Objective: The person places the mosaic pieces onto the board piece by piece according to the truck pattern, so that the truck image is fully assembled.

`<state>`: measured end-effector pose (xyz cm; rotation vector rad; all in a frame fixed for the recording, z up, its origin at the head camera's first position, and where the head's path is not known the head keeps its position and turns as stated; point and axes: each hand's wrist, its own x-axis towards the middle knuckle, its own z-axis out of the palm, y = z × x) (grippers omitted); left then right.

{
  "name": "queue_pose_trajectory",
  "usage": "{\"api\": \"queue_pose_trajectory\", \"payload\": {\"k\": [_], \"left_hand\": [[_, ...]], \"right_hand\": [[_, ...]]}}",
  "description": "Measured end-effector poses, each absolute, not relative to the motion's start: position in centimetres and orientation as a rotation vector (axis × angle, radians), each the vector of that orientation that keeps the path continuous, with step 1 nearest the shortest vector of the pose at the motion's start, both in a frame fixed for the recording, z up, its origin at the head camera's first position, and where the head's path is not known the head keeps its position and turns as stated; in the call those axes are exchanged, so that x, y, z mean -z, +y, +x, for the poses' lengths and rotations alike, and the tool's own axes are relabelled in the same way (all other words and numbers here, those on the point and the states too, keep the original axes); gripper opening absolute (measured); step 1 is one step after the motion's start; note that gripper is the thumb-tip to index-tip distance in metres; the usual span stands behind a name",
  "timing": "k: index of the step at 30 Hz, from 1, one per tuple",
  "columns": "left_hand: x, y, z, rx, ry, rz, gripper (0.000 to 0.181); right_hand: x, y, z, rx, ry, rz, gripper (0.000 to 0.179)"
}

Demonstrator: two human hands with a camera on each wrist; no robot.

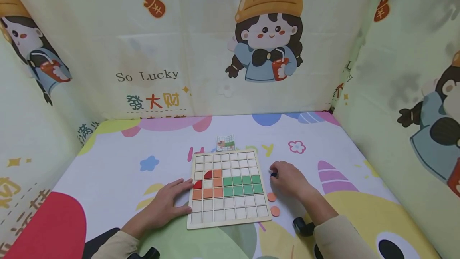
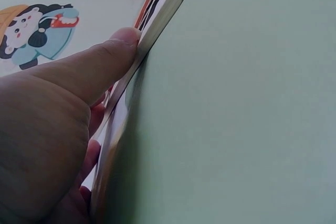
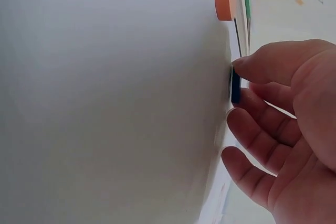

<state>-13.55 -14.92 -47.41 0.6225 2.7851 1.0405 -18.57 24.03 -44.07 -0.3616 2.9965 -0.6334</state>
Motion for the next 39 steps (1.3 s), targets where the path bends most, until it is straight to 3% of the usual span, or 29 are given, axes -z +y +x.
{"api": "queue_pose_trajectory", "payload": {"k": [39], "left_hand": [[47.6, -15.2, -13.7, -1.037, 2.794, 0.637, 0.073]], "right_hand": [[41.4, 14.6, -18.5, 0.737, 2.931, -0.758, 0.022]]}}
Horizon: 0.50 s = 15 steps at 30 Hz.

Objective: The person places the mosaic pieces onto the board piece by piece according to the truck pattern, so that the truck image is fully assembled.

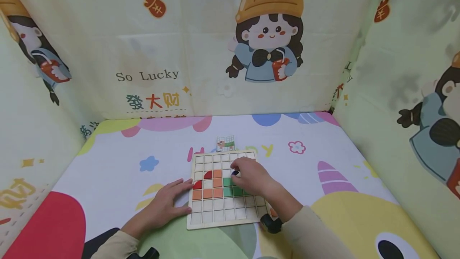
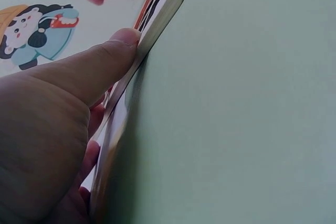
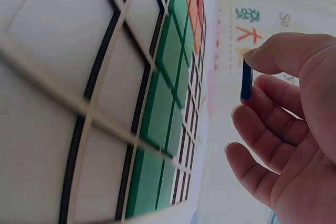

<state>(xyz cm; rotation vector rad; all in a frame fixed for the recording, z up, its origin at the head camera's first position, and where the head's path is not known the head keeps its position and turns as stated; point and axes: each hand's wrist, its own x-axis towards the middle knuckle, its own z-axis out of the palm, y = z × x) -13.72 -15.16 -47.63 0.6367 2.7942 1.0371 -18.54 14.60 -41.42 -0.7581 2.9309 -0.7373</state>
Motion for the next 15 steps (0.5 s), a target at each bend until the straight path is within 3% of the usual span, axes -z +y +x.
{"api": "queue_pose_trajectory", "payload": {"k": [15], "left_hand": [[46.9, -15.2, -13.8, -1.046, 2.771, 0.612, 0.073]], "right_hand": [[41.2, 11.1, -18.6, 0.743, 2.842, -0.807, 0.024]]}}
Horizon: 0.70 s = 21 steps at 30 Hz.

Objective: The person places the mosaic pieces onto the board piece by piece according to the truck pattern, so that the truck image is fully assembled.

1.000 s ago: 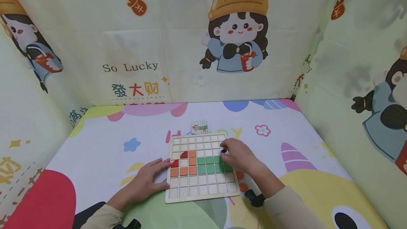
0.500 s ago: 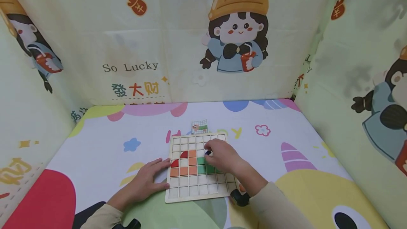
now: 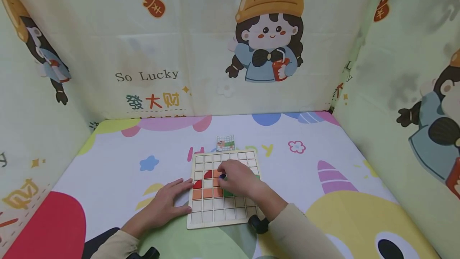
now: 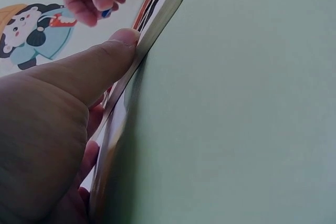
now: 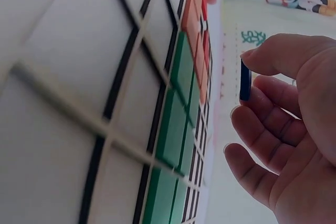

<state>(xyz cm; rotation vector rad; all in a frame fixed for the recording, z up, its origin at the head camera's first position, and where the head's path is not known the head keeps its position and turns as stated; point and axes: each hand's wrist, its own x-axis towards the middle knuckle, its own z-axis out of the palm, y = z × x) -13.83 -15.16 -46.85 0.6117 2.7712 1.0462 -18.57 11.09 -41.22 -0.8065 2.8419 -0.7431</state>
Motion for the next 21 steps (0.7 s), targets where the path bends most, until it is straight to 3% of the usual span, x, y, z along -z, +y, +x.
{"api": "queue_pose_trajectory", "payload": {"k": [21], "left_hand": [[47.7, -15.2, -13.7, -1.048, 2.793, 0.646, 0.072]], "right_hand": [[42.6, 8.0, -18.4, 0.673, 2.835, -0.787, 0.025]]}}
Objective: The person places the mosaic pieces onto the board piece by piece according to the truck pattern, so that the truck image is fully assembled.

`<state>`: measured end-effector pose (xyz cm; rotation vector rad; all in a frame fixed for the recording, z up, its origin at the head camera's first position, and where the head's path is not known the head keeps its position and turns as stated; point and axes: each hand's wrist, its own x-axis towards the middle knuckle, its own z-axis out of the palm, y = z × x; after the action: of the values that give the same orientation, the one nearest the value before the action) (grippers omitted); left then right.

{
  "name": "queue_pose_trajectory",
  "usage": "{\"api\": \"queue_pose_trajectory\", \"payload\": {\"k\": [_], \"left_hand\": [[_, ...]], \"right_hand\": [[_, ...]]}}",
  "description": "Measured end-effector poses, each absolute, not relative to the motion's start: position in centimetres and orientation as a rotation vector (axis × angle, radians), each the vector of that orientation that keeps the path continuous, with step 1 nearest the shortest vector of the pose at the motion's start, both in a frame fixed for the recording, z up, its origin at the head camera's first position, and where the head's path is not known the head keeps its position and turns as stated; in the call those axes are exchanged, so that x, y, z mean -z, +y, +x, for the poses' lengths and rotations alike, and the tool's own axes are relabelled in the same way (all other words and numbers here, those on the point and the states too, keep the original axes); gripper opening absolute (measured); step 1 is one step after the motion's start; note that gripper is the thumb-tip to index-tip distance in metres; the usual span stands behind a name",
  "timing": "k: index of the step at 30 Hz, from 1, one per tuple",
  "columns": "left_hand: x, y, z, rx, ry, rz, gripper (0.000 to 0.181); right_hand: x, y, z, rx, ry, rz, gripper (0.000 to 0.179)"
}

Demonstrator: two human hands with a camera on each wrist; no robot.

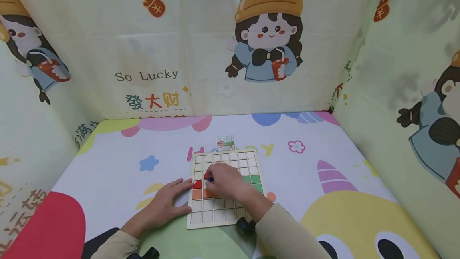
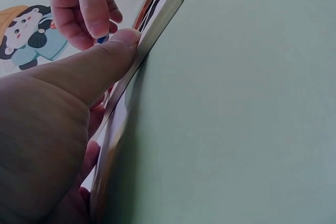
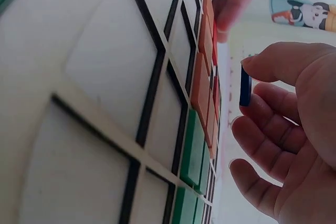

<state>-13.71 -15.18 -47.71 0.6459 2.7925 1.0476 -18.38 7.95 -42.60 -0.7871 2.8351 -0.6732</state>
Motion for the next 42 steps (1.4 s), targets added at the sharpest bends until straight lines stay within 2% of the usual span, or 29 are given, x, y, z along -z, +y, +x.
{"api": "queue_pose_trajectory", "payload": {"k": [7, 16, 42], "left_hand": [[47.7, -15.2, -13.7, -1.051, 2.794, 0.644, 0.073], [47.7, -15.3, -13.7, -1.057, 2.795, 0.662, 0.072], [47.7, -15.2, -13.7, -1.048, 2.806, 0.656, 0.072]], "right_hand": [[43.2, 7.4, -18.4, 0.653, 2.823, -0.772, 0.023], [43.5, 6.8, -18.3, 0.609, 2.807, -0.712, 0.030], [43.9, 6.4, -18.4, 0.495, 2.856, -0.809, 0.026]]}}
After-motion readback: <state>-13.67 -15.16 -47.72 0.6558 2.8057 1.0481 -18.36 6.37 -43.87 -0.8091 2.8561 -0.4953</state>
